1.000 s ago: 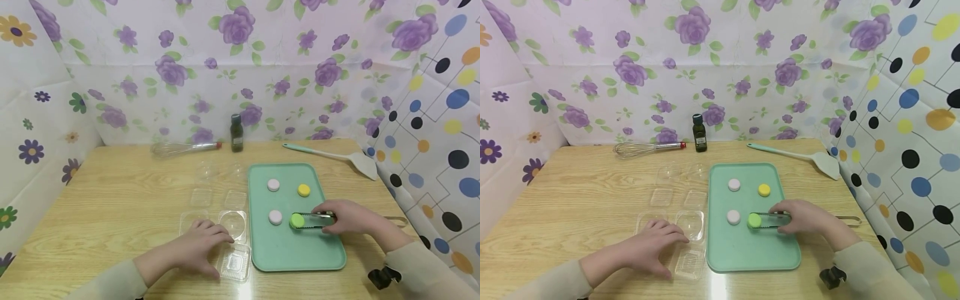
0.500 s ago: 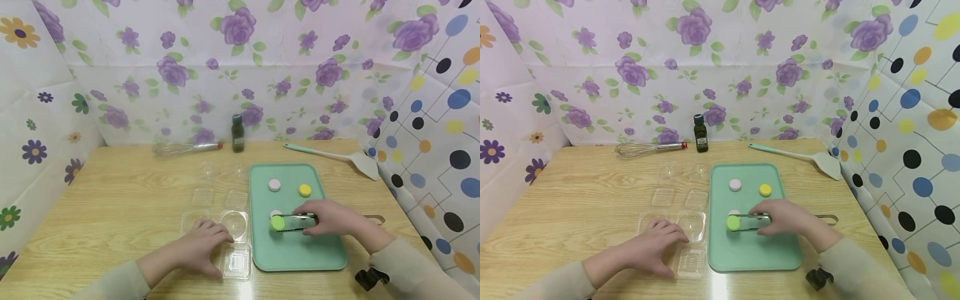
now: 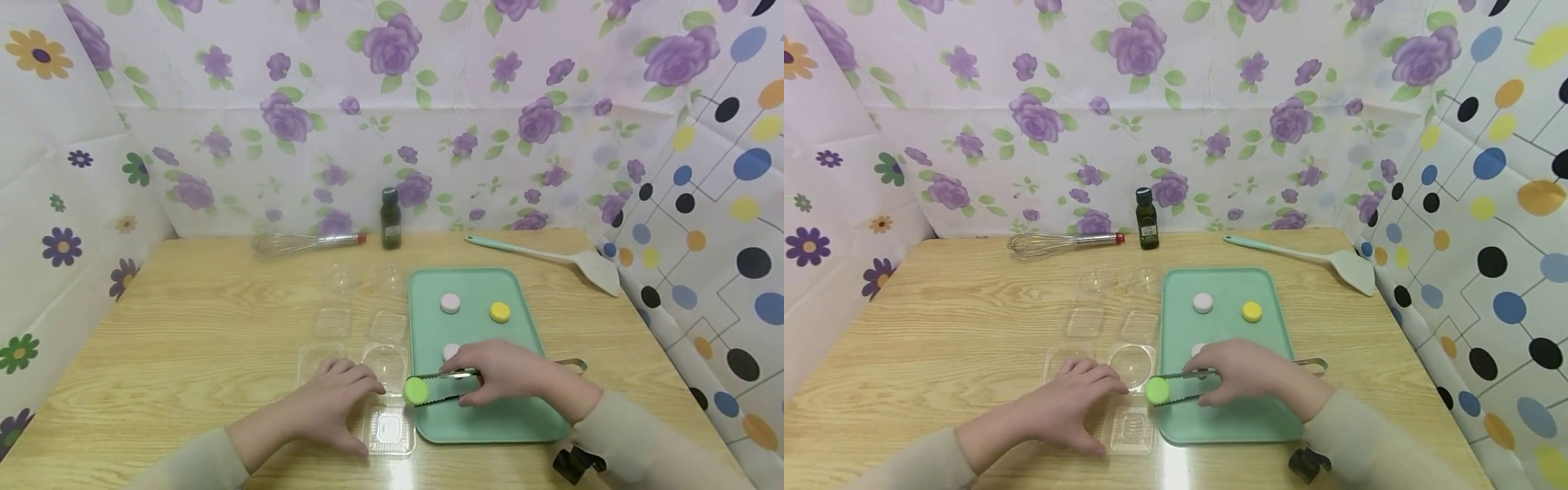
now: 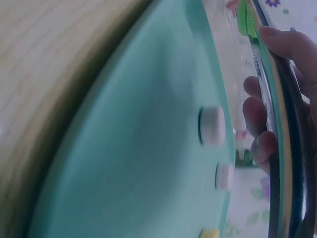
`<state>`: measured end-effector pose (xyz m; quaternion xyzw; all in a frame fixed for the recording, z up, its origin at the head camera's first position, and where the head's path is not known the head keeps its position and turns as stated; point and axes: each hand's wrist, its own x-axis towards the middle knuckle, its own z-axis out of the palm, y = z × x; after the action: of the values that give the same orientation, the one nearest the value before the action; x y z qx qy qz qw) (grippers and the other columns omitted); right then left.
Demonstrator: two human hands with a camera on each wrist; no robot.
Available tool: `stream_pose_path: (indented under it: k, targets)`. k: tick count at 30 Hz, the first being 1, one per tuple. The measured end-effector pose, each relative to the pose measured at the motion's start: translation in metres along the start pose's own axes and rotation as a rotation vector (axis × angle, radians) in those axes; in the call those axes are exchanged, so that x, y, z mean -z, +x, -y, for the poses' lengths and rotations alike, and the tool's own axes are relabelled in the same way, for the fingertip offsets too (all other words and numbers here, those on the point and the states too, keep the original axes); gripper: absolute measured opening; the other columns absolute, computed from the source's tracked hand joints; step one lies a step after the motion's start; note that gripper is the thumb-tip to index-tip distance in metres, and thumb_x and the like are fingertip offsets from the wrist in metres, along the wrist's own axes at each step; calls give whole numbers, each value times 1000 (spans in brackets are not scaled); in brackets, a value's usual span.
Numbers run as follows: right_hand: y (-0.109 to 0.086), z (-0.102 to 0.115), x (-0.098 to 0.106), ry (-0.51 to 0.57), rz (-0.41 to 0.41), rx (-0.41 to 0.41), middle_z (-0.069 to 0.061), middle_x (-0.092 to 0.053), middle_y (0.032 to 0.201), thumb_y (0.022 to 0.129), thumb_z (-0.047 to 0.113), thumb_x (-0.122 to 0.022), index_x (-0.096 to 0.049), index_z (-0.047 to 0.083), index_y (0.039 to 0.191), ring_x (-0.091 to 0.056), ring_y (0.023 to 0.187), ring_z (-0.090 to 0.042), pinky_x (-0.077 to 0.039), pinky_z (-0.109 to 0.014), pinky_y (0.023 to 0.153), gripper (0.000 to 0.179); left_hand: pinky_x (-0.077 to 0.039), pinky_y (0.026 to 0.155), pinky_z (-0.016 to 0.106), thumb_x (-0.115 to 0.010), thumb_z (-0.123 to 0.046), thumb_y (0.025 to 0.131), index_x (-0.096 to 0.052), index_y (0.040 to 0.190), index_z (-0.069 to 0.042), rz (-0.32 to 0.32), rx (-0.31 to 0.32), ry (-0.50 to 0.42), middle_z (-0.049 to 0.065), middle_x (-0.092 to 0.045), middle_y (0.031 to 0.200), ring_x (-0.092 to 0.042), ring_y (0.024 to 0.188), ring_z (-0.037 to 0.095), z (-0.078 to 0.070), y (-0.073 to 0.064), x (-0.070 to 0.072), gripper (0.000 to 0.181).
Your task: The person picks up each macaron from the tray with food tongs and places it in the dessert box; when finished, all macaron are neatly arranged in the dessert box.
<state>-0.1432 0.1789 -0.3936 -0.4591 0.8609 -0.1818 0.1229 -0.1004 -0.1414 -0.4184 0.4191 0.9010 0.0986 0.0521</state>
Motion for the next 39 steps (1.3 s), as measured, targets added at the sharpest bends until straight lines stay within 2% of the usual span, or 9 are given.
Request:
stream_pose_path:
  k: [6,19,30,34,39]
  targets:
    - [10,11,-7,-13,29,44,15,-62,105,79,38,-72,-64,24,117,-56,87,-1,-48,-21,76,41,-30,94,41,-75,-64,58,-53,122,-21,-16,-8,7,-10,-49,121,-42,109,14,-1,1,0,80]
    - [19,24,-17,-49,85,47,17,-59,102,78,39,-72,-63,26,119,-54,87,3,-47,-17,74,43,-31,95,42,-76,-62,58,-53,122,-21,-10,-18,8,-9,-49,122,-42,110,14,-1,1,-4,80]
    - [20,29,-19,-105,93,36,16,-59,101,77,40,-72,-64,26,117,-54,86,3,-47,-17,72,43,-31,94,41,-77,-59,58,-53,121,-20,-29,-18,-17,-10,-49,119,-42,106,12,-3,0,-7,78]
    - [23,31,-20,-118,93,62,15,-60,101,76,39,-73,-64,26,116,-54,85,3,-47,-16,70,43,-30,94,41,-77,-60,59,-53,121,-20,-28,-14,-18,-10,-49,118,-41,106,12,-3,0,-7,78]
    - [27,39,-18,-184,91,87,13,-61,100,76,37,-72,-64,24,115,-56,82,2,-46,-15,65,42,-30,94,42,-76,-62,59,-53,121,-20,-31,-12,-11,-10,-49,118,-41,106,13,-3,0,-6,78]
